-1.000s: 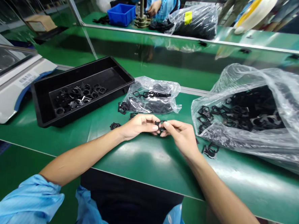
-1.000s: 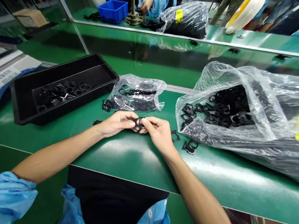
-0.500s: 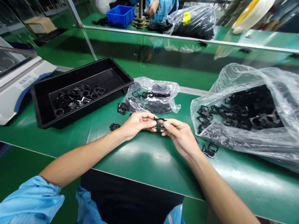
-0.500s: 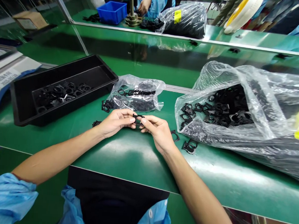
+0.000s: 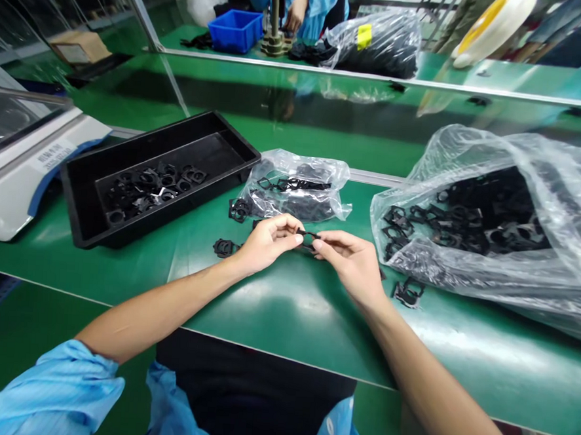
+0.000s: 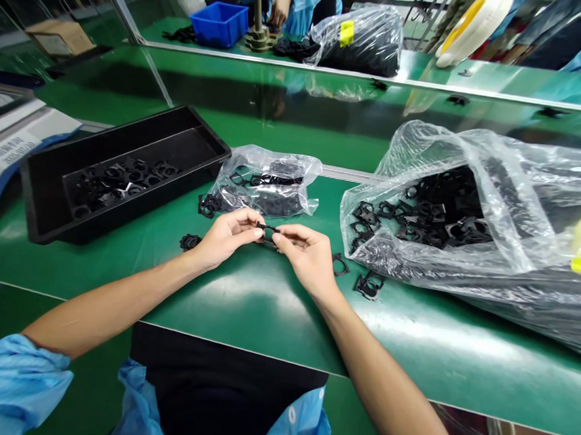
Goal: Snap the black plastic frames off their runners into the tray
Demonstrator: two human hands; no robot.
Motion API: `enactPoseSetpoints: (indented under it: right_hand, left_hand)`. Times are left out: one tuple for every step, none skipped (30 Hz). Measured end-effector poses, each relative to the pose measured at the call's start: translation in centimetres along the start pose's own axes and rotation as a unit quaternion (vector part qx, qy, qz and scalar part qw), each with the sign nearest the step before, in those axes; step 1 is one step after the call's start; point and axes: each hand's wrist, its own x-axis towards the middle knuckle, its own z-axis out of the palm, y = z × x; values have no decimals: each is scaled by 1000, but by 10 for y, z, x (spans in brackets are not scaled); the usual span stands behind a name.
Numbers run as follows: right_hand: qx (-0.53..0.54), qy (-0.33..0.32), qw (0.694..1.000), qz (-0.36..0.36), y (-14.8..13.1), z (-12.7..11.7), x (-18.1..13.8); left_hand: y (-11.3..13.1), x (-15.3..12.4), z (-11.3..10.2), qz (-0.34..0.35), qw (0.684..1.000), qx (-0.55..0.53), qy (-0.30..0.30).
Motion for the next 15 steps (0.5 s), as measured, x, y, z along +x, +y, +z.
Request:
enactPoseSetpoints:
  right_hand:
    - [-12, 2, 1000, -11, 1, 0, 0]
    - [-21, 5, 1000, -21, 2, 0, 0]
    - [-27, 7, 999, -28, 3, 0, 0]
    - [-29, 6, 999, -32, 3, 0, 0]
    - [-28, 3, 999, -32, 3, 0, 0]
    - [-24, -2, 999, -30, 3, 0, 0]
    - [-21, -9, 999, -28, 3, 0, -1]
    - [-20, -14, 999, -28, 3, 0, -1]
    - [-23, -19, 999, -30, 2, 0, -2]
    - [-30, -21, 999, -35, 2, -1, -2]
    - [-40, -22, 998, -41, 2, -1, -3]
    - [-51, -22, 997, -48, 2, -2, -3]
    - [-62, -23, 996, -54, 2, -2, -3]
    - [-73, -24, 995, -60, 2, -2, -3]
    - [-86, -30, 994, -66, 3, -3, -3]
  left_hand:
    - [0, 0, 0, 6, 1000, 12, 0]
    - [-1, 0, -1, 12, 1000, 24, -2]
    - [-1, 0, -1, 17, 999, 34, -5]
    - [-1, 0, -2, 21, 999, 43, -8]
    - [-1, 0, -2, 24, 998, 51, -11]
    - [-1, 0, -3, 26, 998, 58, -16]
    - [-1, 0, -3, 27, 997, 65, -22]
    - [0, 0, -2, 29, 997, 72, -27]
    - [0, 0, -2, 32, 996, 81, -32]
    - [0, -1, -2, 36, 995, 89, -36]
    - [-1, -2, -1, 41, 994, 97, -38]
    - [-2, -3, 0, 45, 993, 106, -40]
    - [-3, -4, 0, 45, 991, 116, -42]
    - [-5, -5, 1, 44, 990, 126, -43]
    - [-7, -7, 1, 43, 989, 136, -42]
